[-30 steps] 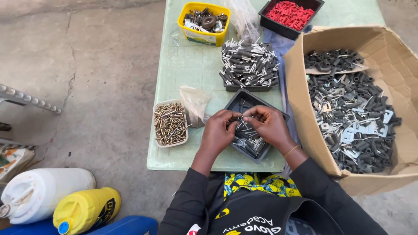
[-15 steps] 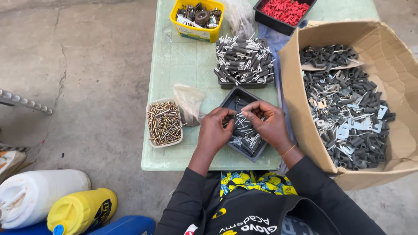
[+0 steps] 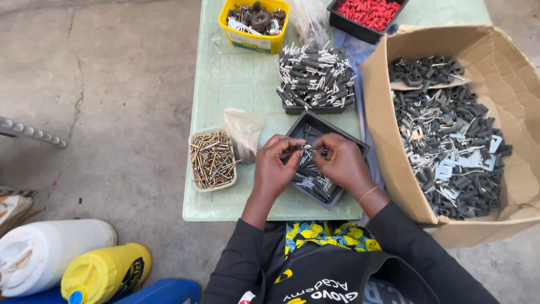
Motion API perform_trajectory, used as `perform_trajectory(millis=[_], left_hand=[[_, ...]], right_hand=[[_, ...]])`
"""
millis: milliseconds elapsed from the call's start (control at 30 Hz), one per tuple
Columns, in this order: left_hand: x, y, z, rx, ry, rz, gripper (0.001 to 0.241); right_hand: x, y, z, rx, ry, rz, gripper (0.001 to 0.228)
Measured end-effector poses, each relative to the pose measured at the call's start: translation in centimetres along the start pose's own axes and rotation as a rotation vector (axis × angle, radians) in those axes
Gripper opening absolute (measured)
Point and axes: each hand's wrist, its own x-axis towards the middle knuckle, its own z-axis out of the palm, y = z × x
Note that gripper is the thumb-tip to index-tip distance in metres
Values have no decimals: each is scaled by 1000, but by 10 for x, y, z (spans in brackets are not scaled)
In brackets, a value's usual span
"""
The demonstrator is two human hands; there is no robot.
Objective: Sorting small metal clips from a large cardboard box into a smaller black tray
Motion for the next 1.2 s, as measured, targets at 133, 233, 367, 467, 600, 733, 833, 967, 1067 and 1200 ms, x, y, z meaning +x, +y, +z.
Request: perform_trajectory(millis=[133,233,367,467,600,733,833,967,1067,1200], left_hand=[[-2,0,1,12,6,23,25],[6,-9,4,108,52,106,27],[-1,-19,1,182,72,147,28],[-5,-13,2,185,81,149,26],[-7,-13,4,272,55,144,24],[-3,-33,8,362,35,191,27],[-4,-34,10,362,2,183,29],[-4,-31,10,363,-25,190,30],[1,-33,9,399,-24,215,31],[0,-34,9,452,21,216,29]], right_hand=[[-2,8,8,-326,-113,42,18],[7,23,11,-380,-125,-75,29],[4,17,16,-390,-233,-7,31],[-2,16,11,-308,-119,48,20],[-2,9,10,112,114,85,3],[-2,-12,2,239,186,-52,10],[-4,-19,-3,175,205,-137,14],[-6,-19,-3,133,192,-185,19],[-2,-22,-6,121,199,-190,18],[-3,-27,-5,156,225,-203,15]])
